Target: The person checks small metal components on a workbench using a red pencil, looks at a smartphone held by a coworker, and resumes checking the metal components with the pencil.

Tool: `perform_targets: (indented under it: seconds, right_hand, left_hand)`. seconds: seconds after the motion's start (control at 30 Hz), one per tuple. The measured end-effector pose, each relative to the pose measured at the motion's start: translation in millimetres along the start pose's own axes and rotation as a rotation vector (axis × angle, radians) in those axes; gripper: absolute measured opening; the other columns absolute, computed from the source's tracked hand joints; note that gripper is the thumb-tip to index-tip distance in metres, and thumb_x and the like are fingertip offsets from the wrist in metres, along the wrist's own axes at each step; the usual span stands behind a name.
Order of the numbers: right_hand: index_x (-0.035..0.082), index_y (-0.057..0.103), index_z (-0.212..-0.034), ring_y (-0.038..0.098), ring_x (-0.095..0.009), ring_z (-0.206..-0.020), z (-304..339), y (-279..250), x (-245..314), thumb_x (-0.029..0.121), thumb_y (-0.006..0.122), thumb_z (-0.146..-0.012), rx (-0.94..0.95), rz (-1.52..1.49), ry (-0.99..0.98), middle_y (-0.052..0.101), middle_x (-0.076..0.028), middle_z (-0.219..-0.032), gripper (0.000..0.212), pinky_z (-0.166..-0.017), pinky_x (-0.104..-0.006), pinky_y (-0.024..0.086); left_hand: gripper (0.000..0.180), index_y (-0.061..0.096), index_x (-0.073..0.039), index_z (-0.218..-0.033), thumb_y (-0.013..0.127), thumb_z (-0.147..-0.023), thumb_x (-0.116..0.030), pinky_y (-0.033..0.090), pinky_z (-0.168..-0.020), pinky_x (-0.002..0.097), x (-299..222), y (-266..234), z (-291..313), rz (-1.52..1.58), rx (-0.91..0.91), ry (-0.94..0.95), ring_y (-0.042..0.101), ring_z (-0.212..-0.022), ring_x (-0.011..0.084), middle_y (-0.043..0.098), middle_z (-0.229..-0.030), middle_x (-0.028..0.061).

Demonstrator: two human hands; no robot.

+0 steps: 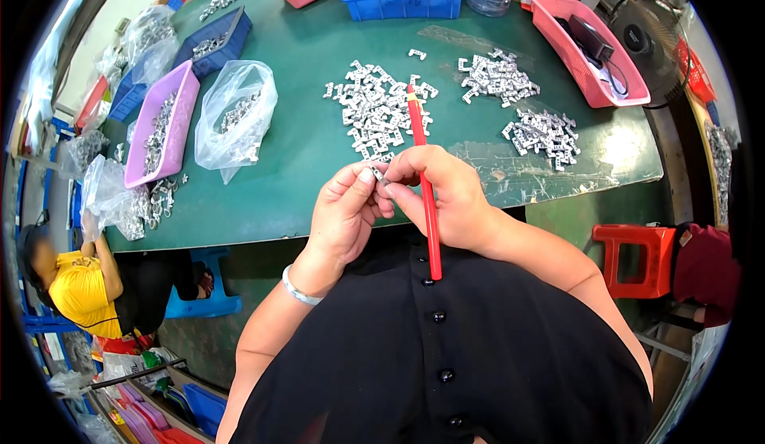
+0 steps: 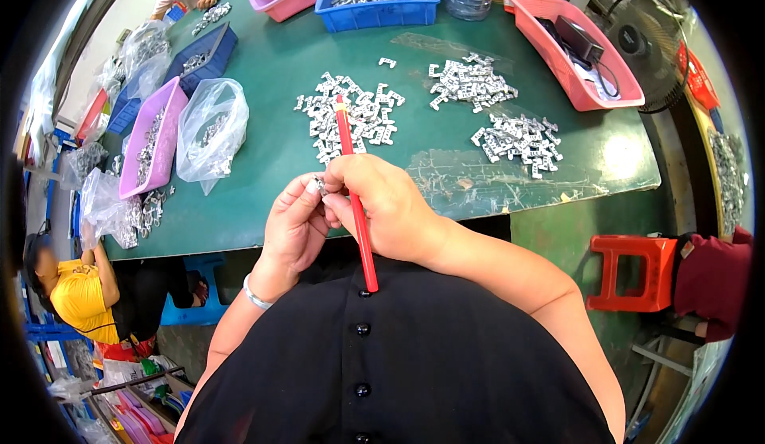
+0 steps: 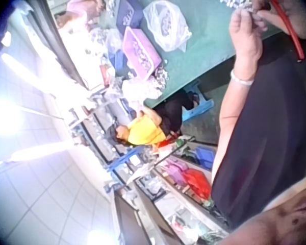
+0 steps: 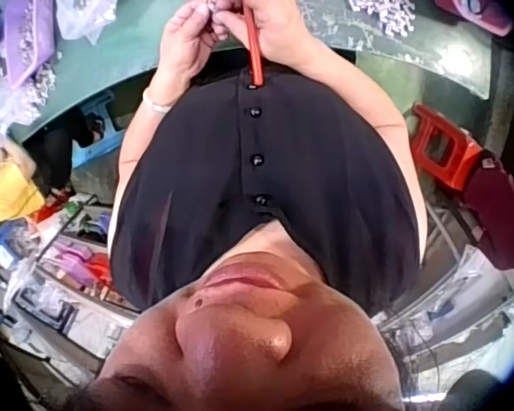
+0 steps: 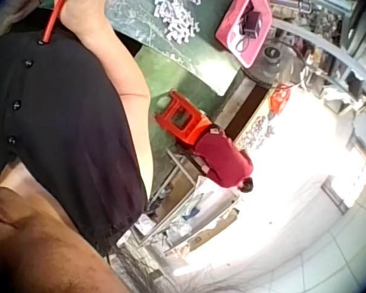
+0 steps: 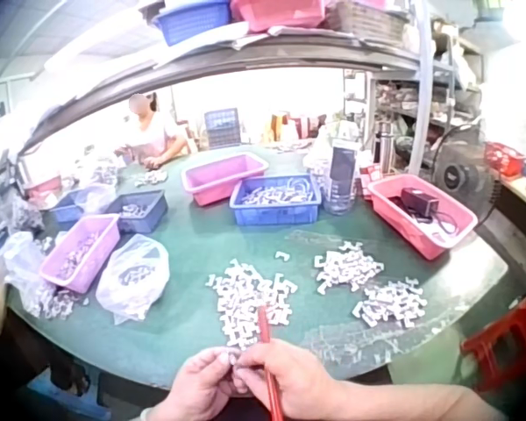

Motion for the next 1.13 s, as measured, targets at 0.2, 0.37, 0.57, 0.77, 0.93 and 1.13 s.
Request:
perform_targets:
  seconds: [0.2,0.37,0.57,0.77,0.93,1.13]
  right_hand:
    - [0.002,0.046,-0.091,0.057,-0.02,-0.062,-2,0,2,-0.008,0.06,-0.071,0.033,0.048,-0.062,0.053,-0.009,-0.077,0.026,-0.054,-0.0296,0.046]
    - [0.003,0.046,-0.09,0.058,-0.019,-0.067,1,1,-1,-0.008,0.061,-0.072,0.021,-0.044,0.026,0.054,-0.008,-0.079,0.026,-0.057,-0.0291,0.047]
    - [0.004,0.046,-0.091,0.058,-0.018,-0.069,8,-6,-15,-0.005,0.061,-0.074,0.015,0.005,0.21,0.055,-0.008,-0.08,0.024,-0.063,-0.0268,0.047]
    - [0.003,0.046,-0.092,0.056,-0.014,-0.069,14,-25,-26,-0.003,0.059,-0.077,-0.03,0.025,0.252,0.056,-0.007,-0.078,0.021,-0.063,-0.0259,0.045]
    - [0.003,0.045,-0.091,0.054,-0.012,-0.066,16,-38,-31,-0.004,0.058,-0.077,-0.097,0.043,0.255,0.056,-0.006,-0.076,0.019,-0.061,-0.0241,0.043]
    - [0.003,0.045,-0.092,0.052,-0.011,-0.065,25,-48,-38,-0.004,0.057,-0.078,-0.112,0.041,0.331,0.057,-0.005,-0.077,0.019,-0.06,-0.0231,0.042]
  left_hand:
    - [0.02,0.056,-0.002,-0.099,0.047,-0.091,-0.017,0.048,-0.06,0.0232,0,-2,0,-0.003,0.005,-0.01,0.055,-0.063,0.0092,0.059,-0.075,0.0028]
    - [0.019,0.056,-0.002,-0.099,0.046,-0.091,-0.017,0.048,-0.06,0.0233,-4,0,2,-0.013,-0.004,-0.01,0.055,-0.063,0.0089,0.059,-0.076,0.0028]
    - [0.011,0.055,-0.002,-0.09,0.05,-0.089,-0.013,0.047,-0.06,0.0238,-6,-1,5,-0.175,-0.131,0.045,0.055,-0.063,0.0101,0.059,-0.077,0.0044]
    - [0.006,0.057,0.001,-0.082,0.056,-0.083,-0.005,0.041,-0.057,0.0212,-94,-15,2,-1.259,-0.411,0.967,0.049,-0.061,0.0078,0.055,-0.07,0.0013]
    - [0.014,0.057,-0.006,-0.085,0.056,-0.08,-0.019,0.046,-0.061,0.0366,-173,-42,-23,-2.028,-0.821,0.869,0.058,-0.069,0.028,0.059,-0.078,0.0109]
    - [0.026,0.056,-0.01,-0.098,0.06,-0.077,-0.025,0.047,-0.066,0.0391,-165,-65,-43,-2.079,-0.688,0.78,0.06,-0.076,0.0274,0.061,-0.086,0.0107]
Point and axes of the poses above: each hand's wrist, its own z-axis away from the middle knuckle, its own y-axis out of the palm, x = y × z, the point moved 5 cm from there along -z, towards the middle knuckle
